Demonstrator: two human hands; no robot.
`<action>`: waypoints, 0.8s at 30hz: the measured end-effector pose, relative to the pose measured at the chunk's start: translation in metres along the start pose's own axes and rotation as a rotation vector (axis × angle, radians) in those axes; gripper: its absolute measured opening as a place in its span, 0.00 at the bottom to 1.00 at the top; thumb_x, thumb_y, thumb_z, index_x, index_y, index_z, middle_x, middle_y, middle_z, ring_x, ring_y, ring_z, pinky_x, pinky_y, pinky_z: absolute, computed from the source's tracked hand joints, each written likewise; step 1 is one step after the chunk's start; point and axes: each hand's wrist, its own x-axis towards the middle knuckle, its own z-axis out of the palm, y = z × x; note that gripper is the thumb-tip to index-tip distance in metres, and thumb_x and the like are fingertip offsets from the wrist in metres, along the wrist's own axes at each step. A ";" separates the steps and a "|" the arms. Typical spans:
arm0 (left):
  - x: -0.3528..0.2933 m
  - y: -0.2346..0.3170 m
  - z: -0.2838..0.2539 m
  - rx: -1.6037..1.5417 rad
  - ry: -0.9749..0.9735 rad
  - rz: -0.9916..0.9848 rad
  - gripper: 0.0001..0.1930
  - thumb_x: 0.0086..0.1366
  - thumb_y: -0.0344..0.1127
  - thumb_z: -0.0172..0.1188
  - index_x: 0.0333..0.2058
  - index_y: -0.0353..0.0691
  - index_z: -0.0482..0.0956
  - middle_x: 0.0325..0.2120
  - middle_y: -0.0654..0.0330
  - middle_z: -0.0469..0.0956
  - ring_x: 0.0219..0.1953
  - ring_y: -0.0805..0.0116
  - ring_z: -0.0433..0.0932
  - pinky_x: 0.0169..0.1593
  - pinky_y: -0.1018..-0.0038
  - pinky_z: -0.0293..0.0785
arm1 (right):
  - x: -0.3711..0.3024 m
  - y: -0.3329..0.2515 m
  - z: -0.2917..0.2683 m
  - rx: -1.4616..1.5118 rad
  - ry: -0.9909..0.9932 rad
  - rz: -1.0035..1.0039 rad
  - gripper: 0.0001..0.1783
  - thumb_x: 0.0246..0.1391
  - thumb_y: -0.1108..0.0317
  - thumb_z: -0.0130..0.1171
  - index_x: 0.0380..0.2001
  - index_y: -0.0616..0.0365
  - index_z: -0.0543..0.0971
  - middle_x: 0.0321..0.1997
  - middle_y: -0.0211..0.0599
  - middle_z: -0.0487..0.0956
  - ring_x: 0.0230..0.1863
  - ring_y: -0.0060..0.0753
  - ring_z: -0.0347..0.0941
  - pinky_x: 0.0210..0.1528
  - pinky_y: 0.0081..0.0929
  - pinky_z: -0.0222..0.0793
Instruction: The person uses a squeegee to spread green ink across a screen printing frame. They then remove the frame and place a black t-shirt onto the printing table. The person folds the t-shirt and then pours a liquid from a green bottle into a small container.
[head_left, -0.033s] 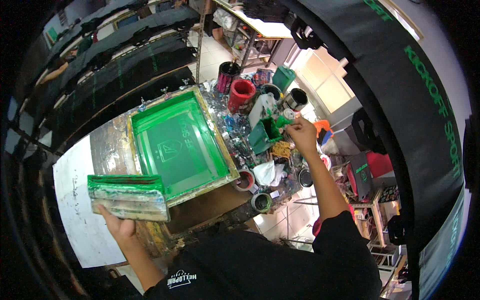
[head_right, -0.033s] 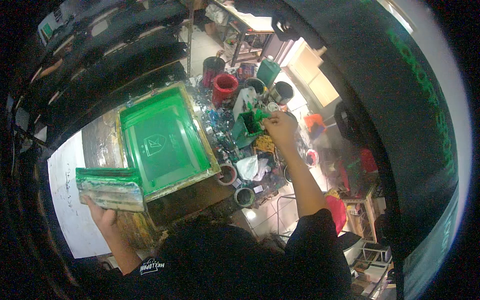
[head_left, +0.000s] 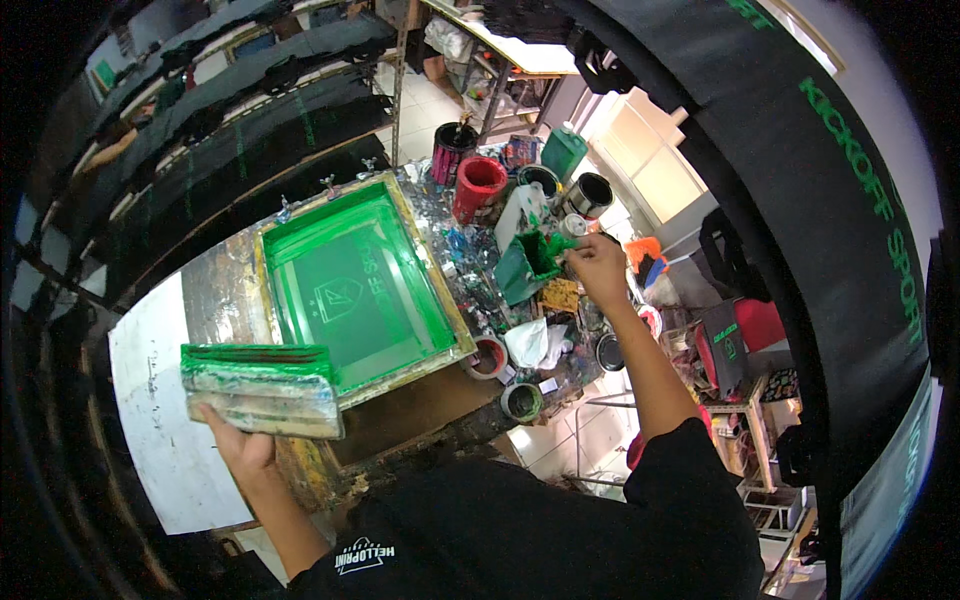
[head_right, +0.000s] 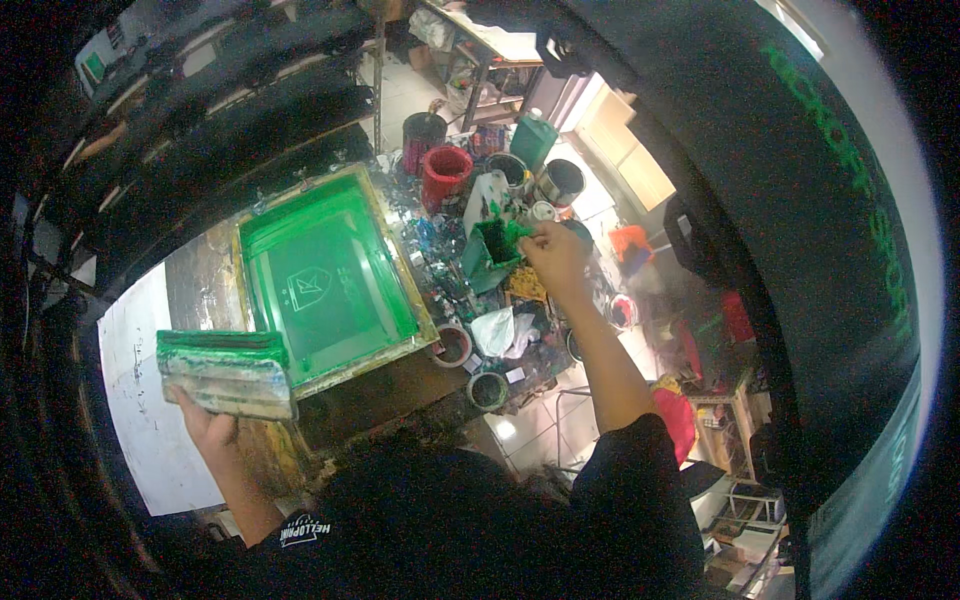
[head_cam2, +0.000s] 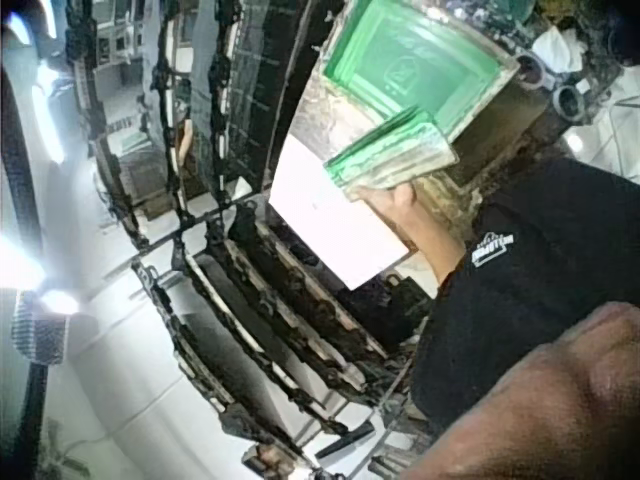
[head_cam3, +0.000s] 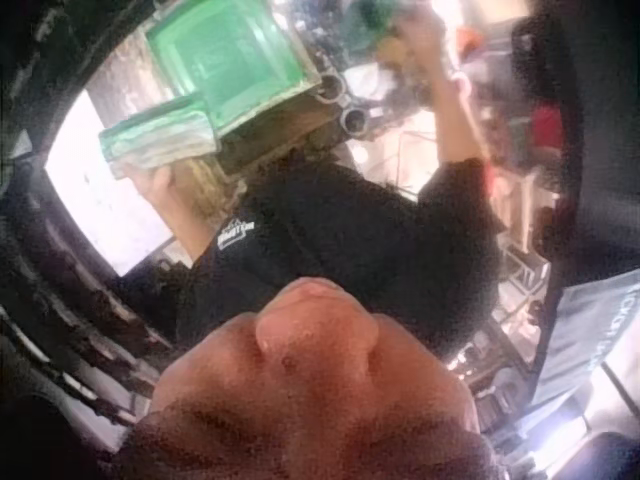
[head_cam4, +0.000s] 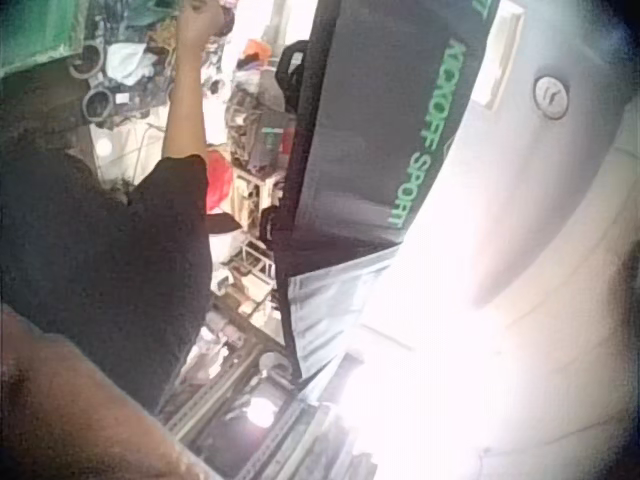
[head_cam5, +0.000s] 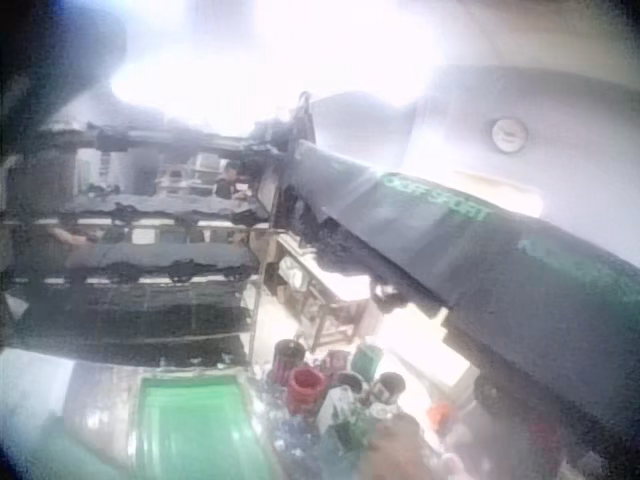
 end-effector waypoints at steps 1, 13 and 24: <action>0.011 0.003 -0.035 0.136 -0.295 0.051 0.31 0.73 0.58 0.44 0.65 0.44 0.63 0.64 0.56 0.64 0.64 0.53 0.63 0.68 0.52 0.57 | -0.003 -0.006 -0.005 -0.012 -0.010 -0.059 0.13 0.48 0.66 0.67 0.36 0.61 0.82 0.29 0.44 0.83 0.31 0.35 0.82 0.35 0.30 0.75; -0.052 0.001 -0.016 -0.009 -0.089 0.058 0.30 0.73 0.58 0.42 0.65 0.46 0.64 0.64 0.58 0.64 0.63 0.55 0.64 0.67 0.53 0.58 | -0.014 -0.001 0.024 -0.775 -0.189 -1.008 0.08 0.41 0.70 0.61 0.27 0.52 0.73 0.26 0.33 0.76 0.30 0.37 0.77 0.29 0.33 0.74; -0.087 0.010 -0.060 -0.006 0.026 0.220 0.29 0.74 0.58 0.42 0.64 0.45 0.64 0.62 0.58 0.66 0.61 0.56 0.66 0.66 0.53 0.60 | -0.008 0.022 0.003 -0.710 -0.288 -1.170 0.12 0.39 0.66 0.62 0.30 0.54 0.74 0.31 0.32 0.75 0.35 0.36 0.76 0.31 0.33 0.74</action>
